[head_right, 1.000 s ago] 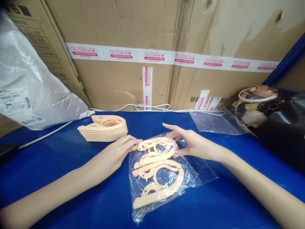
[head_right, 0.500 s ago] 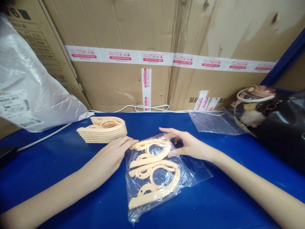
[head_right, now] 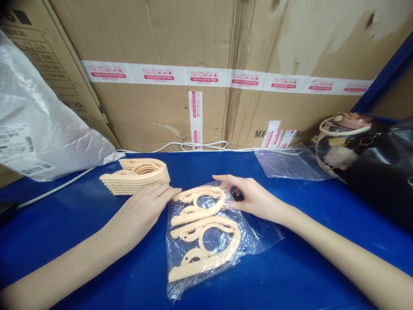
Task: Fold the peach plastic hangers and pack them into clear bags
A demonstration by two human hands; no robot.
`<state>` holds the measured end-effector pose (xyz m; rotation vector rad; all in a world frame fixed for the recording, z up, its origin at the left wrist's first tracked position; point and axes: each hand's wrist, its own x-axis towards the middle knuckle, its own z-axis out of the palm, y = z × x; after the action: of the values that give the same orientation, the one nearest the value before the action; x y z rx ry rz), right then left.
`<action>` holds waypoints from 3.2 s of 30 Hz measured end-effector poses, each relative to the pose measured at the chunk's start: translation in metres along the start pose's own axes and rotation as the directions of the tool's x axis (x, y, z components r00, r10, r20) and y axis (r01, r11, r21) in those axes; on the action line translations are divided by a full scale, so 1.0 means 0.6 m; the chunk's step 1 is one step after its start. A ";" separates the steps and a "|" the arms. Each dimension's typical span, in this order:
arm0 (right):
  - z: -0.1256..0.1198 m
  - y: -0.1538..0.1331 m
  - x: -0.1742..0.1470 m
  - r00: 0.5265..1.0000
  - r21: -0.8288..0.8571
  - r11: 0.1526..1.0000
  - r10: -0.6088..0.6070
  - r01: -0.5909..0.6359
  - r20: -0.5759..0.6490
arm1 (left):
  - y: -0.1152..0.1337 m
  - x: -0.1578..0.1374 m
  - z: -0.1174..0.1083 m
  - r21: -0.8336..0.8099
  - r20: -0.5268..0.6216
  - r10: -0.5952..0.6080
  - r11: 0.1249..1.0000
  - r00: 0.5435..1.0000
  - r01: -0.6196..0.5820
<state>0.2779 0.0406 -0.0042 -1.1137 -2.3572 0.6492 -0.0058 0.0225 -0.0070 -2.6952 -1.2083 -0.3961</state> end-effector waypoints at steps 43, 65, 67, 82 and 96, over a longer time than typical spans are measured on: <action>-0.017 -0.004 -0.005 0.947 0.504 0.805 0.220 -0.313 0.236 | 0.028 -0.006 -0.013 -0.213 0.000 0.034 0.977 0.999 -0.033; -0.011 0.005 -0.016 0.937 0.304 0.915 0.171 -0.266 0.306 | 0.013 -0.009 -0.054 -0.092 0.423 -0.226 0.953 0.877 0.289; -0.011 0.007 -0.015 0.943 0.318 0.914 0.157 -0.251 0.294 | 0.013 -0.008 -0.054 -0.102 0.436 -0.247 0.942 0.865 0.321; 0.005 0.004 -0.005 0.992 0.210 0.970 0.125 -0.119 -0.014 | 0.011 -0.005 -0.047 -0.184 0.429 -0.306 0.892 0.850 0.414; -0.001 -0.008 -0.007 0.976 0.254 0.948 0.212 -0.192 -0.056 | 0.017 -0.010 -0.058 -0.093 0.474 -0.357 0.888 0.805 0.449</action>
<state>0.2778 0.0344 -0.0017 -1.2507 -2.0414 0.9240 -0.0082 0.0028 0.0239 -2.7680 -1.9951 0.0769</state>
